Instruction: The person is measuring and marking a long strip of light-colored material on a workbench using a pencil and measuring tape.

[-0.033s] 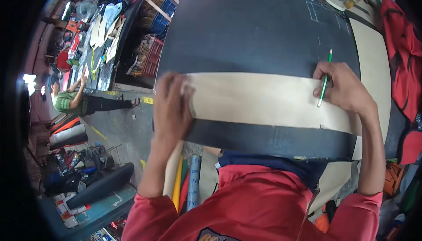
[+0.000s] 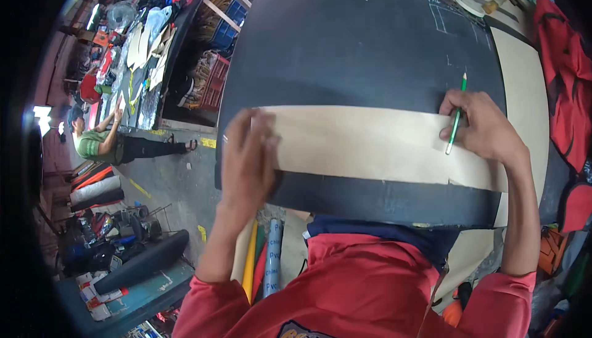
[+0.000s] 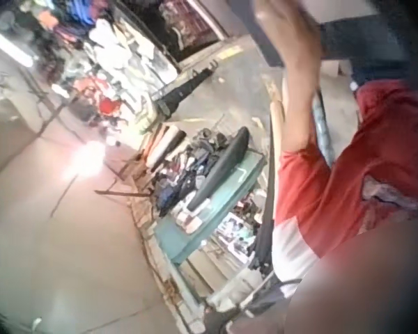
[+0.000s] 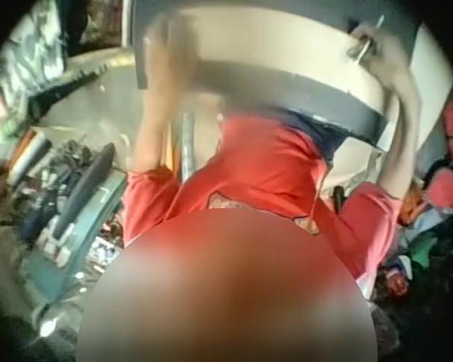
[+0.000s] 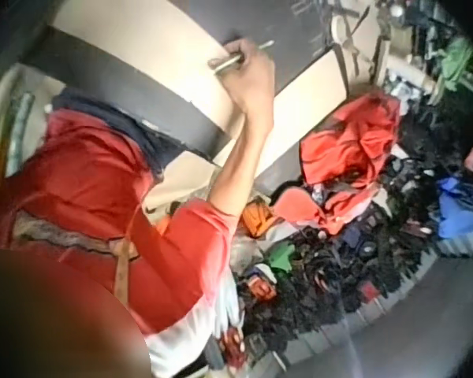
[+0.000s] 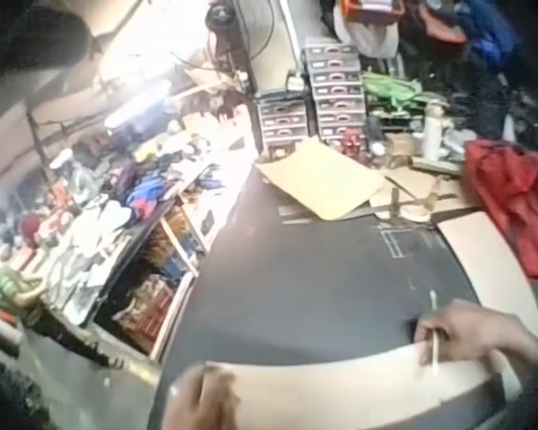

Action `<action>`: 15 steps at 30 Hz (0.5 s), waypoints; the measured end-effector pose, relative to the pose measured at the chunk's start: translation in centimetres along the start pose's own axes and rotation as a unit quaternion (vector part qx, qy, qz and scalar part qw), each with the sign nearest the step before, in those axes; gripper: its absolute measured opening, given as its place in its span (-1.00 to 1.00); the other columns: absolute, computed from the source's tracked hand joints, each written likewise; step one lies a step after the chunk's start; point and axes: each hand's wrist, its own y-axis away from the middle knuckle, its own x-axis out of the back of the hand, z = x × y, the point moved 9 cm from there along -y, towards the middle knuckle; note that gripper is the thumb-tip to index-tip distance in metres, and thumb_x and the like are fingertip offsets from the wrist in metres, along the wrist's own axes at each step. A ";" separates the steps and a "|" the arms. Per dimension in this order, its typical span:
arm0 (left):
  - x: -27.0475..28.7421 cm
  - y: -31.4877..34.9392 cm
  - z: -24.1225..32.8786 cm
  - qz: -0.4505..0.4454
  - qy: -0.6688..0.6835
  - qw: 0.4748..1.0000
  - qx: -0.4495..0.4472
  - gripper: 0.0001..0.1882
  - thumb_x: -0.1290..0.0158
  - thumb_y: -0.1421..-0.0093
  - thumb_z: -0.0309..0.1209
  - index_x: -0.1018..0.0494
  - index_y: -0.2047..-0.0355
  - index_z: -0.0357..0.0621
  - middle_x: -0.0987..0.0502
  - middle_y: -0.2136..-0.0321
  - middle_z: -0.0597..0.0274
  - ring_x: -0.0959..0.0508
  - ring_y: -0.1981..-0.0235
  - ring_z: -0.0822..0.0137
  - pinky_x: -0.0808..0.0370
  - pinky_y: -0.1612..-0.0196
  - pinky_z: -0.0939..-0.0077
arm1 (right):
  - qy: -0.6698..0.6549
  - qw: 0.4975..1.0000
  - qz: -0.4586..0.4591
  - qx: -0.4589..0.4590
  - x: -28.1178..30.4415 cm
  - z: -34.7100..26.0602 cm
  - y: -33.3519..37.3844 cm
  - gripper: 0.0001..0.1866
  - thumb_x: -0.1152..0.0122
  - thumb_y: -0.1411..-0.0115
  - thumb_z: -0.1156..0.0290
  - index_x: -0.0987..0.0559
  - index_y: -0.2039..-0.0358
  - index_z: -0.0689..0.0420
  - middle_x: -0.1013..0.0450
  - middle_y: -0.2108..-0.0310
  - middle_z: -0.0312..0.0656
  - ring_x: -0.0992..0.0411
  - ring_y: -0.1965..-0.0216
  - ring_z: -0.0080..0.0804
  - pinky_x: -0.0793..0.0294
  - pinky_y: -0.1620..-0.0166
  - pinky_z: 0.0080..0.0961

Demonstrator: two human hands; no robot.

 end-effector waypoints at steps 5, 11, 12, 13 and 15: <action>-2.5 1.3 1.9 -0.099 -0.023 0.995 0.009 -0.37 -0.16 -0.47 -0.41 -0.31 -0.47 -0.34 -0.16 -0.54 -0.35 -0.12 -0.58 -0.49 -0.15 -0.56 -0.35 | 0.005 0.998 -0.037 -0.046 -0.1 0.0 0.0 -0.71 -0.58 -0.09 0.55 -0.59 0.25 0.27 -0.49 0.40 -0.04 -0.49 0.33 -0.07 -0.40 0.19 -0.14; -3.7 1.3 1.5 -0.139 -0.070 0.988 0.016 -0.24 -0.11 -0.45 -0.36 -0.17 -0.59 -0.26 -0.04 -0.60 -0.43 0.00 -0.62 -0.53 -0.02 -0.57 -0.46 | -0.033 0.998 -0.026 -0.051 -0.4 0.3 0.6 -0.70 -0.59 -0.11 0.52 -0.62 0.21 0.25 -0.56 0.35 -0.07 -0.52 0.30 -0.09 -0.46 0.10 -0.22; -3.8 1.0 1.9 -0.142 -0.068 0.987 0.017 -0.23 -0.12 -0.43 -0.36 -0.17 -0.59 -0.22 -0.04 -0.60 -0.43 -0.02 -0.61 -0.54 -0.03 -0.56 -0.48 | 0.015 0.995 0.094 0.010 1.5 -0.6 1.7 -0.70 -0.60 -0.12 0.50 -0.64 0.18 0.24 -0.60 0.30 -0.07 -0.55 0.26 -0.08 -0.49 0.07 -0.24; -3.8 0.8 2.0 -0.132 -0.068 0.989 0.014 -0.20 -0.16 -0.39 -0.35 -0.19 -0.60 -0.13 -0.05 -0.60 -0.42 -0.04 -0.60 -0.54 -0.04 -0.55 -0.49 | 0.068 0.973 0.210 0.072 3.3 -1.7 3.2 -0.69 -0.60 -0.13 0.47 -0.65 0.16 0.23 -0.64 0.26 -0.07 -0.59 0.22 -0.06 -0.51 0.03 -0.25; -3.9 0.8 2.1 -0.144 -0.092 0.985 0.017 -0.20 -0.18 -0.41 -0.20 -0.23 -0.61 0.01 -0.03 -0.60 -0.41 -0.02 -0.61 -0.53 -0.03 -0.56 -0.48 | -0.032 0.965 0.260 0.029 4.4 -0.5 5.1 -0.69 -0.58 -0.21 0.39 -0.68 0.11 0.23 -0.71 0.14 -0.09 -0.67 0.06 -0.17 -0.54 -0.12 -0.31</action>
